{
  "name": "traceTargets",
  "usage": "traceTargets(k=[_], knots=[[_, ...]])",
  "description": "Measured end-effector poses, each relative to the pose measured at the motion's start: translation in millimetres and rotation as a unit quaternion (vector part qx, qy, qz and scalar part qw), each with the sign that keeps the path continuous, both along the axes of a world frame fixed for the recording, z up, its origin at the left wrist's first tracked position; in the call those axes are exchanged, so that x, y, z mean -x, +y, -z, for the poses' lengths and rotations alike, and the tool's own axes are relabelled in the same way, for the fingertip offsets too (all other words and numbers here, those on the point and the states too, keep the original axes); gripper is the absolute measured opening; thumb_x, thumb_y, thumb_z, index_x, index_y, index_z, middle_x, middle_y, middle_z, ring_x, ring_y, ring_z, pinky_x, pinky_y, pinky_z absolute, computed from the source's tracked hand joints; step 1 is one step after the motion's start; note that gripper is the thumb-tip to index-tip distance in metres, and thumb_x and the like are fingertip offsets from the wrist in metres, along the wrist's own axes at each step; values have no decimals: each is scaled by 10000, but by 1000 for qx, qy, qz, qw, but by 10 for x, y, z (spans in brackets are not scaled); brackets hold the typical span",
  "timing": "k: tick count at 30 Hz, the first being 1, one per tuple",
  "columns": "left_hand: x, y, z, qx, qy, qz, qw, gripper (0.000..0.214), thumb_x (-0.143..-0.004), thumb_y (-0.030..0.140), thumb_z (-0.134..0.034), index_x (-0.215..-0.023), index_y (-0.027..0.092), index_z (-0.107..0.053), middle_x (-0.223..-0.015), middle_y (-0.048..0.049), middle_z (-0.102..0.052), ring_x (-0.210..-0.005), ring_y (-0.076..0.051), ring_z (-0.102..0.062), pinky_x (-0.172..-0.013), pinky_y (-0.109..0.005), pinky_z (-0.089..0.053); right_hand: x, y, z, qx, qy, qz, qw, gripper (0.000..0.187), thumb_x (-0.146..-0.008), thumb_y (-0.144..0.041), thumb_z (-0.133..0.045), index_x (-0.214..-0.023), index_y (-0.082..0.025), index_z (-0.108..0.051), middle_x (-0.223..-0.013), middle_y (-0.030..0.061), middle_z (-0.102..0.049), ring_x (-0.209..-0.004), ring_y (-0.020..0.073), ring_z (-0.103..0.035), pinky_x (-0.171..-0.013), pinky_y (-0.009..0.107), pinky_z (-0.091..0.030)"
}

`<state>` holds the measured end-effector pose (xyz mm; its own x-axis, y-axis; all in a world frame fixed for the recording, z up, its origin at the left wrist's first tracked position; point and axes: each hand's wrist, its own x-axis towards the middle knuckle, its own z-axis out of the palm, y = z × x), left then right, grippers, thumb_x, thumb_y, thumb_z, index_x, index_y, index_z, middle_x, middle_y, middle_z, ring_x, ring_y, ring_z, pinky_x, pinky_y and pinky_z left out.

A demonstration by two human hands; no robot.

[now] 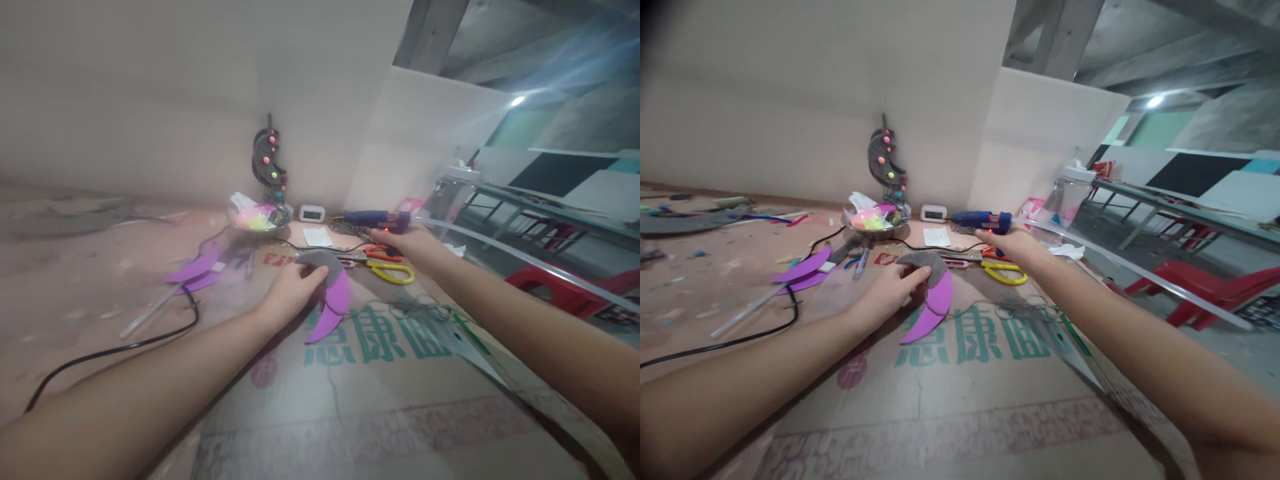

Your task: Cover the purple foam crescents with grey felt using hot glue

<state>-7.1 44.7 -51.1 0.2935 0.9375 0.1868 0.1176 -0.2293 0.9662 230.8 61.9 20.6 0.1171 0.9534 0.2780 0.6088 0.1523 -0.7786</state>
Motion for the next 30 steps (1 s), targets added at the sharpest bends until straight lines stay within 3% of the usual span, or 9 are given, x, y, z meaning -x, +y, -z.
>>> traceTargets(k=[5,8,13,17,23,30], knots=[[1,12,12,2,10,5,1000,285,-797,407,-540,-715,148,-627,-620,-3,-629,-549,-134,-545,-517,-231,-380,61,551,-49,27,-115,15,993,421,-656,-487,-729,-936,-174,-713,-825,51,-712,-711,166,-615,-649,273,-473],[-2,26,11,-19,20,1,1000,272,-796,394,-547,-705,150,-625,-655,-12,-646,-609,-143,-569,-552,-232,-386,88,858,91,53,-115,-21,992,352,-688,-421,-724,-926,-163,-702,-849,40,-705,-696,140,-597,-630,237,-452],[-9,40,7,-15,20,11,1000,263,-800,373,-540,-697,149,-633,-720,-29,-680,-668,-152,-594,-590,-234,-399,89,1147,398,96,-116,-38,988,341,-717,-435,-698,-793,-103,-673,-612,40,-643,-529,124,-532,-500,233,-406],[-13,33,-15,-14,19,7,1000,258,-793,367,-547,-700,142,-633,-721,-38,-685,-667,-159,-599,-588,-235,-400,40,1191,471,91,-129,-49,986,395,-728,-483,-679,-859,-110,-665,-644,38,-651,-564,129,-548,-516,226,-419],[-25,32,13,9,23,2,1000,288,-782,398,-545,-671,141,-615,-645,-14,-635,-582,-134,-543,-547,-228,-375,-50,1126,380,61,-174,-64,981,362,-736,-440,-685,-945,-145,-689,-834,43,-711,-704,156,-613,-653,237,-463],[-13,28,46,14,28,7,999,324,-783,444,-542,-659,148,-586,-580,6,-581,-522,-124,-511,-497,-224,-343,-91,808,316,26,-241,-42,969,367,-806,-394,-617,-1070,-142,-661,-1034,96,-705,-894,208,-647,-776,273,-471]])
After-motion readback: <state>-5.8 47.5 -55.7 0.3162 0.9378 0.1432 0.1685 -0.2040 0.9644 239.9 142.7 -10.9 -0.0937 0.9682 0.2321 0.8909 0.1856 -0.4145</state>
